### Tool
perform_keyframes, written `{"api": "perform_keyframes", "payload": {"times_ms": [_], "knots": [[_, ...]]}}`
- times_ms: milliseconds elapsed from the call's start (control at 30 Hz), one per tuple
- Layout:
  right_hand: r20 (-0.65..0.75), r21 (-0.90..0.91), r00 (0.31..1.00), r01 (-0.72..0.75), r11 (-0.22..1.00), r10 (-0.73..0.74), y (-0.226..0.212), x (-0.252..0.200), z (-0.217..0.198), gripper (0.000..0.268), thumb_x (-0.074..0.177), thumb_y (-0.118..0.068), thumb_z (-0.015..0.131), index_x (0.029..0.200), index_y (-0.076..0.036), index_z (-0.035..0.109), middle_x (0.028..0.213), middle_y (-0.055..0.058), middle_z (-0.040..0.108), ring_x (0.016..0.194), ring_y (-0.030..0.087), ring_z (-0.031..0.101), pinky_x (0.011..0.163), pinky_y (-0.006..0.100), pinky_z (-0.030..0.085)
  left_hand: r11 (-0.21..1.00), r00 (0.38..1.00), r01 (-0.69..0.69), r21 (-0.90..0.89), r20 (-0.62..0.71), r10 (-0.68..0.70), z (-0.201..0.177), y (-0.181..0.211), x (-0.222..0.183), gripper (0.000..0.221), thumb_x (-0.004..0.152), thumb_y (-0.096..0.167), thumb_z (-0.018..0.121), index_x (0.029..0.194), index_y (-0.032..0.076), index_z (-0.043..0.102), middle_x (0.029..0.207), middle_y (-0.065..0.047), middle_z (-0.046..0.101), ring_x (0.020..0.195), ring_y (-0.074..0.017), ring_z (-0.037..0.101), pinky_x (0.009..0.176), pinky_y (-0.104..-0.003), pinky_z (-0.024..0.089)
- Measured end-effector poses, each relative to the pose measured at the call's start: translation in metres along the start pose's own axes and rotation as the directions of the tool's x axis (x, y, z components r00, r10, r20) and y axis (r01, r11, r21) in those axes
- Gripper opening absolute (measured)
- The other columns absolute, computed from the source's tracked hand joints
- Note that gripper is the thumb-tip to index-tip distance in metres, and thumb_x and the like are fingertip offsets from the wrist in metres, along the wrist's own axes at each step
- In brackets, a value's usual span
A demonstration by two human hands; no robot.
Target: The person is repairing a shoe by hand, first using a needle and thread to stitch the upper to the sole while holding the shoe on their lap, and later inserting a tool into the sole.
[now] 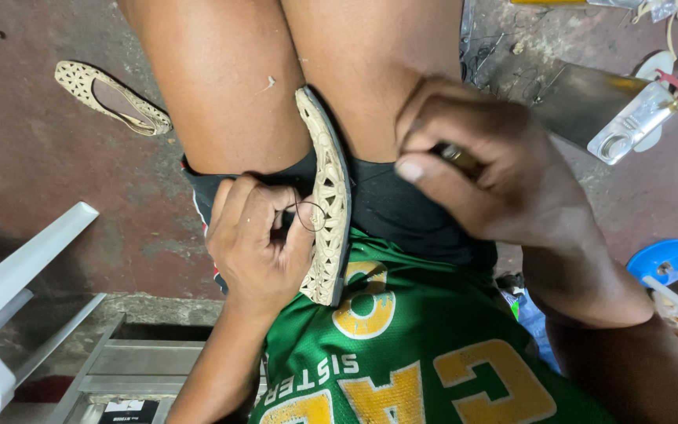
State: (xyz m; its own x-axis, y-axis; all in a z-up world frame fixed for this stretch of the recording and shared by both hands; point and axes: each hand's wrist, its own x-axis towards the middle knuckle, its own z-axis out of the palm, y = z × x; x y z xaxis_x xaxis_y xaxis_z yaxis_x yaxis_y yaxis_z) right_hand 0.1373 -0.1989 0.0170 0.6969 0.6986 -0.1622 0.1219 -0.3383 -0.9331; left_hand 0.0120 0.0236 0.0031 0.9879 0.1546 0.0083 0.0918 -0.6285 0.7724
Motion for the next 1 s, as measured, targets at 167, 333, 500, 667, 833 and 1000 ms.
{"api": "perform_keyframes", "payload": {"times_ms": [167, 333, 500, 667, 833, 1000], "knots": [[-0.158, 0.515, 0.987, 0.113, 0.850, -0.035, -0.009, 0.000, 0.003, 0.018, 0.109, -0.015, 0.053, 0.094, -0.005, 0.050, 0.097, 0.014, 0.064, 0.094, 0.016, 0.063, 0.093, 0.029, 0.054, 1.000, 0.998, -0.029, -0.009, -0.050, 0.029, 0.011, -0.005, 0.002, 0.030, 0.082, 0.011, 0.076, 0.071, 0.005, 0.049, 0.072, -0.010, 0.043, 0.070, -0.0288, 0.041, 0.059, -0.039, 0.030], [-0.072, 0.730, 0.997, 0.075, 0.679, -0.032, -0.005, 0.001, 0.021, 0.020, 0.116, -0.018, 0.050, 0.102, -0.005, 0.048, 0.093, 0.015, 0.064, 0.085, 0.013, 0.065, 0.089, 0.030, 0.059, 0.998, 1.000, -0.028, -0.050, -0.007, 0.027, 0.012, -0.004, 0.003, 0.022, 0.079, 0.001, 0.071, 0.068, 0.003, 0.052, 0.070, -0.011, 0.040, 0.067, -0.0291, 0.038, 0.062, -0.042, 0.028], [-0.026, 0.680, 0.999, -0.013, 0.734, 0.041, -0.001, 0.008, 0.029, 0.020, 0.117, -0.019, 0.047, 0.101, -0.007, 0.047, 0.077, 0.006, 0.060, 0.068, 0.008, 0.059, 0.061, 0.017, 0.044, 0.995, 0.999, -0.008, -0.098, -0.039, 0.004, 0.007, 0.000, 0.000, 0.023, 0.092, 0.004, 0.072, 0.075, 0.001, 0.056, 0.080, -0.011, 0.049, 0.072, -0.0272, 0.046, 0.065, -0.037, 0.036], [-0.066, 0.684, 0.994, -0.019, 0.729, 0.087, 0.003, 0.013, 0.027, 0.019, 0.117, -0.020, 0.047, 0.102, -0.007, 0.046, 0.075, 0.004, 0.056, 0.056, 0.005, 0.048, 0.053, 0.017, 0.040, 0.502, 0.957, 0.133, -0.854, -0.021, -0.288, -0.013, -0.006, -0.008, 0.019, 0.100, 0.016, 0.068, 0.082, 0.009, 0.066, 0.094, -0.019, 0.061, 0.078, -0.0227, 0.057, 0.068, -0.033, 0.047], [-0.091, 0.720, 0.995, 0.043, 0.693, 0.034, 0.005, 0.014, 0.032, 0.023, 0.119, -0.019, 0.048, 0.101, -0.006, 0.046, 0.074, 0.003, 0.052, 0.058, 0.007, 0.050, 0.053, 0.018, 0.041, 0.669, 0.898, 0.415, -0.617, 0.159, -0.411, -0.021, 0.003, -0.012, 0.012, 0.100, 0.012, 0.060, 0.105, 0.002, 0.065, 0.092, -0.010, 0.063, 0.074, -0.0147, 0.060, 0.062, -0.027, 0.051], [-0.083, 0.723, 0.995, 0.023, 0.691, 0.055, 0.005, 0.009, 0.031, 0.023, 0.120, -0.017, 0.048, 0.100, -0.005, 0.045, 0.076, 0.004, 0.051, 0.060, 0.008, 0.051, 0.054, 0.018, 0.042, 0.989, 0.987, 0.125, -0.079, 0.113, -0.116, -0.006, 0.014, 0.003, 0.012, 0.094, 0.004, 0.073, 0.103, 0.002, 0.066, 0.093, -0.008, 0.061, 0.074, -0.0189, 0.056, 0.068, -0.031, 0.047]]}}
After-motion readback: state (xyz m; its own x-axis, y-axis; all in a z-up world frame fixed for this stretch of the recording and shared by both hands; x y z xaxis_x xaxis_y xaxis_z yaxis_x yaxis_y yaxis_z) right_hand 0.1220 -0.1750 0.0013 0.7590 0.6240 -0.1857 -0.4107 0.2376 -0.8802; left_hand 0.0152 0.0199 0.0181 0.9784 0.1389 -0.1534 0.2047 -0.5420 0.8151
